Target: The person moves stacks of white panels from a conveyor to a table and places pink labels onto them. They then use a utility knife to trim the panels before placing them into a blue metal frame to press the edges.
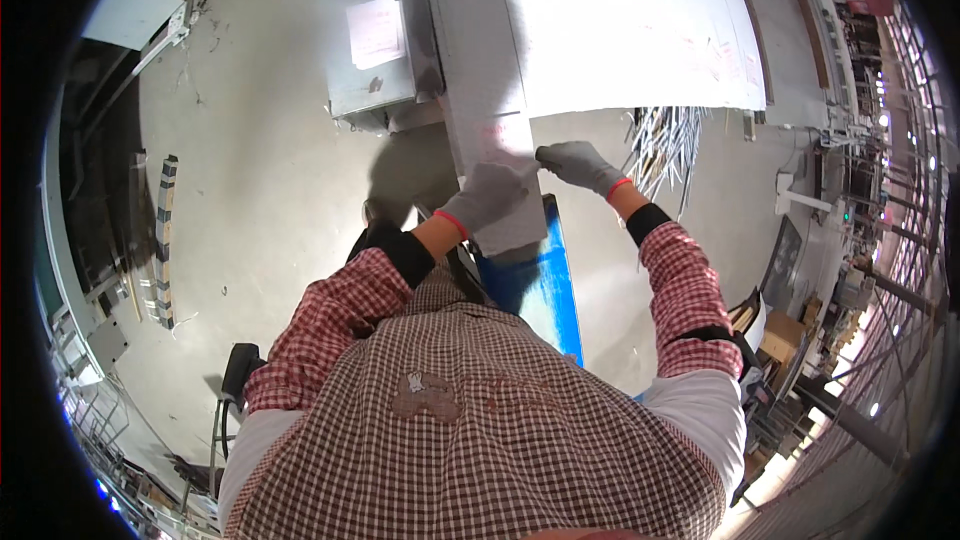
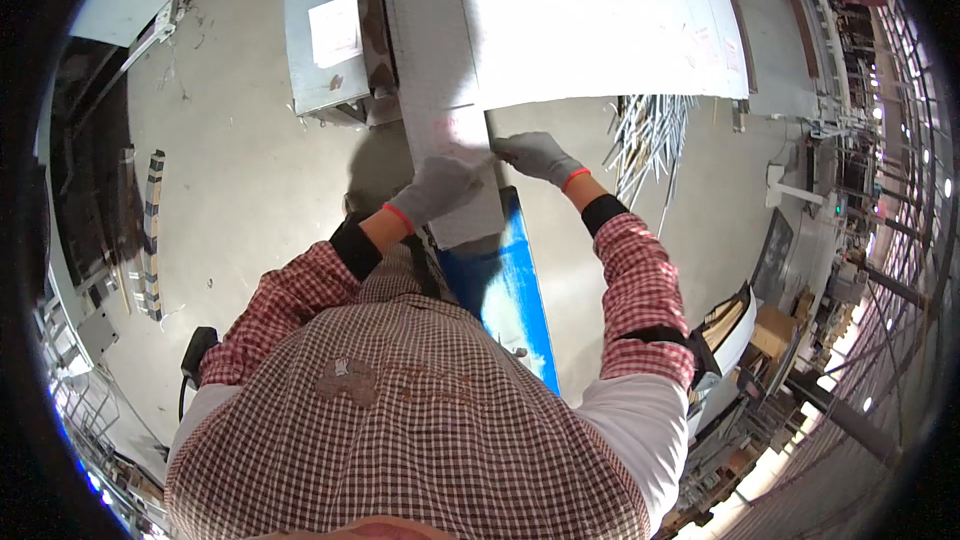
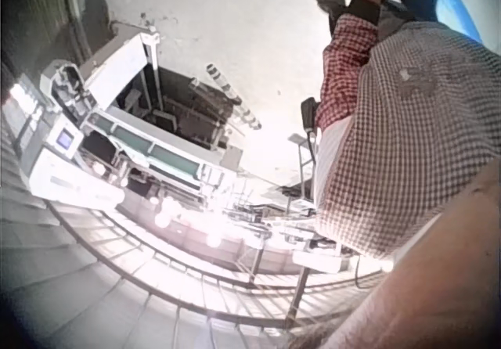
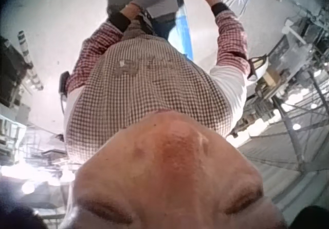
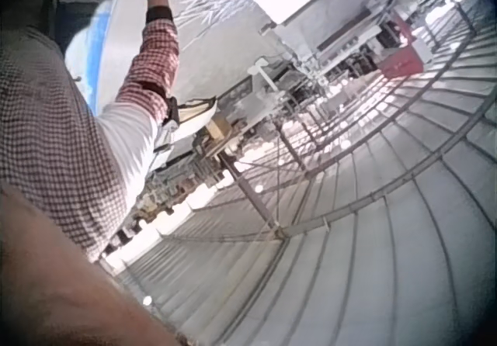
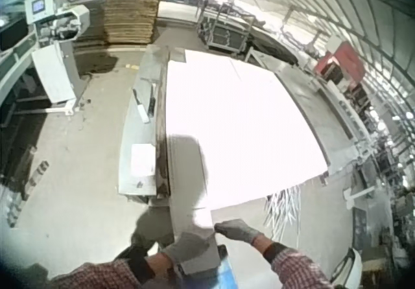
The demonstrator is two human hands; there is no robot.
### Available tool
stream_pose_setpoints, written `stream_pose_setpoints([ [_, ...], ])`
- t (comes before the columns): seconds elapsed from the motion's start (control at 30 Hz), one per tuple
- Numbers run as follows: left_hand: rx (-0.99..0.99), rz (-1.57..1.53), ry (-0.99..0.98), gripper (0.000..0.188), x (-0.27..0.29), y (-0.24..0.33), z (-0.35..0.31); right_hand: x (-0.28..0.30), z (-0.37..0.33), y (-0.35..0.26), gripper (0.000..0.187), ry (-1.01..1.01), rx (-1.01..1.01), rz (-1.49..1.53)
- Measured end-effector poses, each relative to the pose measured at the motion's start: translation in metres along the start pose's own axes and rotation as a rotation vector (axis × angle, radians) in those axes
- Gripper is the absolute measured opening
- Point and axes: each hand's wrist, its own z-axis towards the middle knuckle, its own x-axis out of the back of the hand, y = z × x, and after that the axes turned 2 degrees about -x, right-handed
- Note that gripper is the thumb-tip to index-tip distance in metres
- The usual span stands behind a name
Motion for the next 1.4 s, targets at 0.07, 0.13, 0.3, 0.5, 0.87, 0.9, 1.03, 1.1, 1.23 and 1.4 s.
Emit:
stream_pose_setpoints([
  [0.07,-0.122,-0.102,0.035,0.032,0.014,0.004,0.000,-0.019,0.011,0.007,0.009,-0.130,-0.121,-0.171],
  [0.13,0.111,-0.191,0.209,0.033,0.046,0.008,-0.001,-0.045,-0.001,0.030,0.010,-0.273,-0.246,-0.321],
  [0.3,0.685,-0.340,0.190,0.039,0.002,-0.034,-0.055,-0.012,-0.003,-0.047,0.014,0.291,-0.415,0.115],
  [0.5,0.176,-0.686,0.049,0.057,-0.066,0.009,-0.130,0.008,-0.066,-0.061,0.025,-0.930,-0.561,0.451],
  [0.87,0.425,-0.151,0.233,0.078,0.030,-0.040,-0.076,0.112,-0.040,-0.108,0.035,-0.205,-0.306,0.546],
  [0.9,0.417,-0.159,0.204,0.078,0.054,-0.012,-0.082,0.114,-0.044,-0.130,0.036,-0.128,-0.077,0.605],
  [1.03,0.302,-0.743,-0.136,0.052,0.103,0.051,-0.090,0.074,-0.048,-0.166,0.029,-0.244,-0.150,1.061],
  [1.1,0.266,-0.869,-0.088,0.049,0.100,0.038,-0.094,0.060,-0.048,-0.139,0.029,-0.296,-0.082,1.301],
  [1.23,0.575,-0.895,-0.043,0.051,0.053,-0.034,-0.114,0.069,-0.040,-0.029,0.027,-0.330,-0.381,0.500],
  [1.4,-0.424,-0.390,-0.238,0.057,-0.118,-0.133,-0.051,-0.097,0.009,0.024,0.018,0.000,-0.259,0.624],
])
